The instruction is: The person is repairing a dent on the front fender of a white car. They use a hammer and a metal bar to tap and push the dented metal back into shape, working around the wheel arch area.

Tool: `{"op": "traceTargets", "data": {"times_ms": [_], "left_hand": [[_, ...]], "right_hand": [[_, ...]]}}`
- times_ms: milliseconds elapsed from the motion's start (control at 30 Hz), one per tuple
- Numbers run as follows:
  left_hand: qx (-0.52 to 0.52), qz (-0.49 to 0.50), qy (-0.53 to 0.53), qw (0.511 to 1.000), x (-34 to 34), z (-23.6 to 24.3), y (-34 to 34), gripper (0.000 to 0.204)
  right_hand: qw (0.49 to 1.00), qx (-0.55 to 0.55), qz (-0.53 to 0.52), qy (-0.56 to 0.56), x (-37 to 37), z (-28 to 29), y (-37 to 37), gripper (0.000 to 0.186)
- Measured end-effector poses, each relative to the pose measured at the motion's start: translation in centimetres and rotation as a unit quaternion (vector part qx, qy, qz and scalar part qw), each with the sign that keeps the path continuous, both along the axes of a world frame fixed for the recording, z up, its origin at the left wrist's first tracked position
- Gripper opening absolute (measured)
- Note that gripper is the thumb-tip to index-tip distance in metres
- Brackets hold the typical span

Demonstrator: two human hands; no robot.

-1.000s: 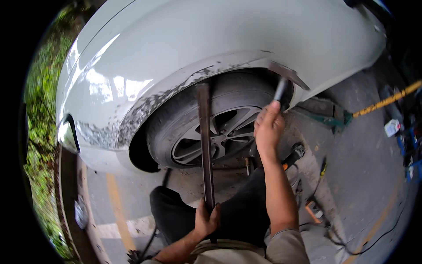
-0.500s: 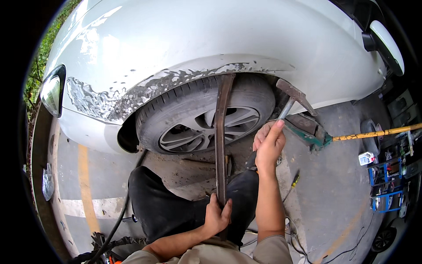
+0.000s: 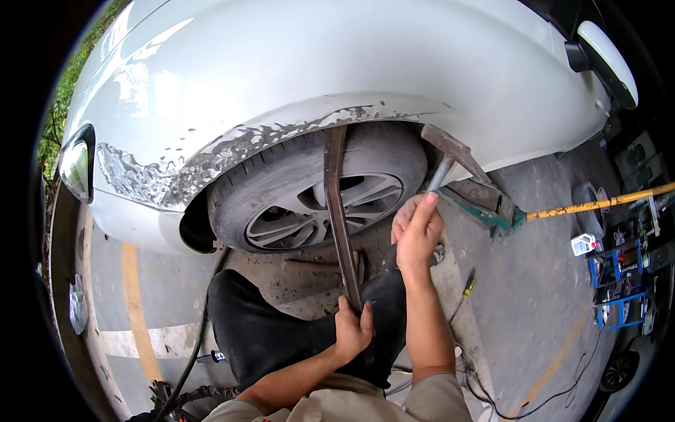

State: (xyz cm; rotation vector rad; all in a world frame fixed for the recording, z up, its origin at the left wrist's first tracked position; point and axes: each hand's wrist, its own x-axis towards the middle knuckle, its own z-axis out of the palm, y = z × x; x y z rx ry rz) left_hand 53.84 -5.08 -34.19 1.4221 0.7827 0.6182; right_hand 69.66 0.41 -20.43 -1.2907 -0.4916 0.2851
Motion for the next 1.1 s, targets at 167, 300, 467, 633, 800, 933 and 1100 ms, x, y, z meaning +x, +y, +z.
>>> {"op": "traceTargets", "data": {"times_ms": [167,300,467,633,800,933,1100], "left_hand": [[0.008,0.0,-0.005,1.0,0.7,0.0,0.4,0.027],[-0.008,-0.004,0.006,1.0,1.0,0.1,0.3,0.026],[0.006,0.0,0.007,1.0,0.8,-0.8,0.5,0.025],[0.007,-0.013,-0.018,1.0,0.9,-0.8,-0.2,0.025],[-0.025,-0.009,-0.01,1.0,0.7,0.5,0.1,0.028],[0.004,-0.024,0.032,0.999,-1.3,1.9,0.4,0.028],[0.018,-0.059,0.065,0.996,-2.6,3.6,1.3,0.023]], "right_hand": [[0.997,0.014,-0.012,-0.075,0.3,0.8,0.6,0.054],[0.987,0.048,-0.034,-0.152,1.2,-1.8,1.6,0.054],[0.999,0.032,-0.03,-0.02,0.9,-2.3,2.7,0.053],[0.993,0.074,-0.077,-0.059,2.9,-5.2,4.3,0.053],[0.994,0.096,-0.05,0.015,2.2,-4.4,3.7,0.052],[0.992,0.114,-0.011,0.047,1.7,-6.2,1.5,0.043],[0.987,0.108,-0.02,0.12,1.4,-6.9,-0.4,0.044]]}}
